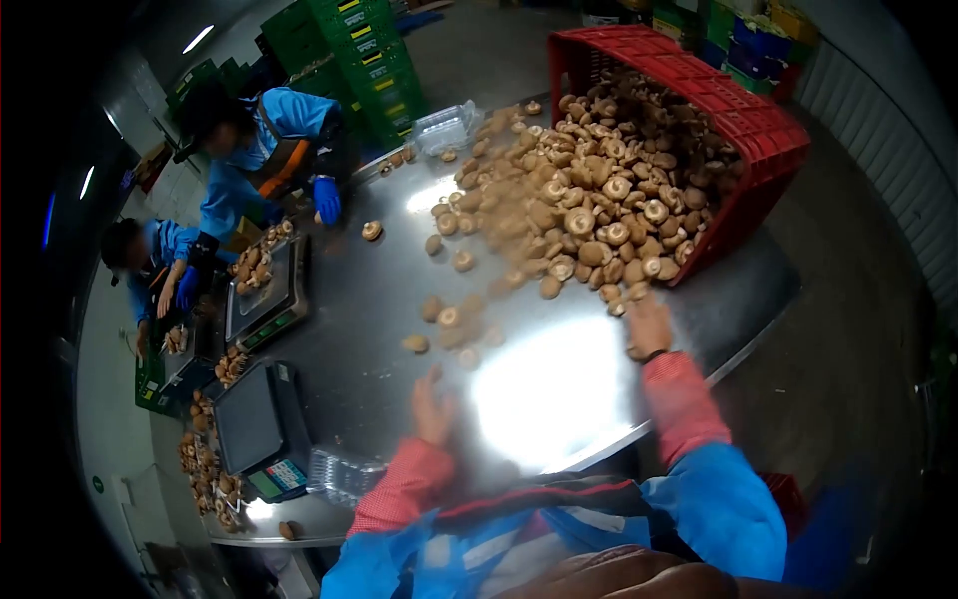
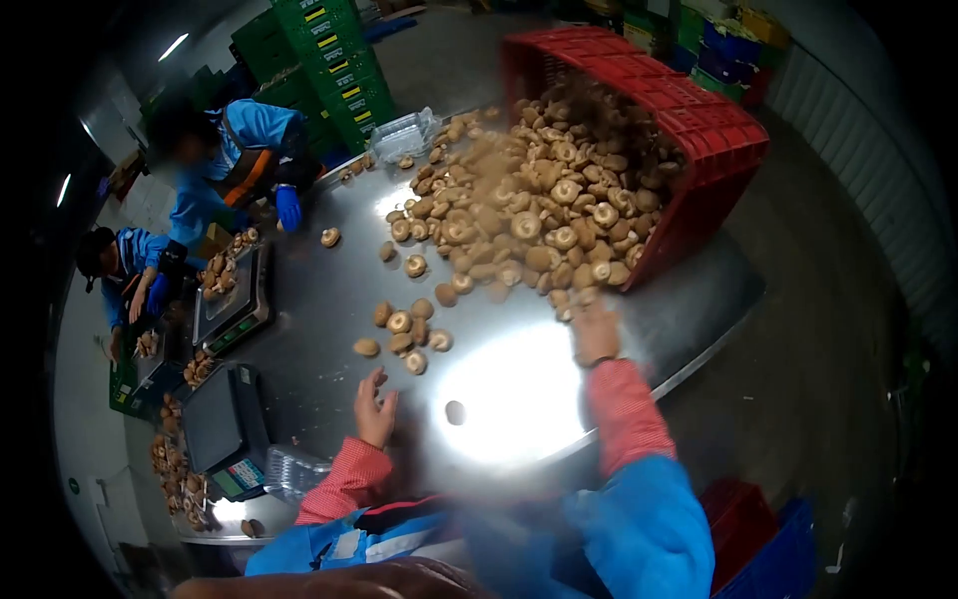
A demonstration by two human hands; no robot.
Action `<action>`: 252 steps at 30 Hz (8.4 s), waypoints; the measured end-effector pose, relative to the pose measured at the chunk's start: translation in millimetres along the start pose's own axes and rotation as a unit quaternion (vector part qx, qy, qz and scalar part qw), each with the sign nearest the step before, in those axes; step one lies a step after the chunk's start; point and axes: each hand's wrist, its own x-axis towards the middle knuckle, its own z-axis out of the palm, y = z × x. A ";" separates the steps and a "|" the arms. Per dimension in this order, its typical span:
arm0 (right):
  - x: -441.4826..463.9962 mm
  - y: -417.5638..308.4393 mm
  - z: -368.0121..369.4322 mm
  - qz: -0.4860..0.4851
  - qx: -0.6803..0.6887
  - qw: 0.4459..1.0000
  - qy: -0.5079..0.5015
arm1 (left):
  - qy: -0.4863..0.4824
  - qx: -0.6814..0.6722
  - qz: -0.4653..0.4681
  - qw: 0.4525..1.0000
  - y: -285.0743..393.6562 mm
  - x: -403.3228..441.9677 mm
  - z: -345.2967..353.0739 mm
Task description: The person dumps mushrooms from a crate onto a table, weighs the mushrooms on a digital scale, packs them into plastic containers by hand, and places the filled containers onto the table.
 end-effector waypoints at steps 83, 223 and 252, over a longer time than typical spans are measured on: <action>168.0 -265.8 -200.0 -0.311 0.016 0.944 0.109 | 0.059 -0.703 -0.384 0.595 -40.8 129.1 -72.5; -855.4 293.9 49.7 0.699 0.581 0.228 0.348 | -0.651 -0.130 0.565 0.490 595.3 -728.2 505.5; -839.5 301.6 3.1 0.723 0.565 0.259 0.302 | -0.782 -0.012 0.526 0.334 481.5 -878.6 407.3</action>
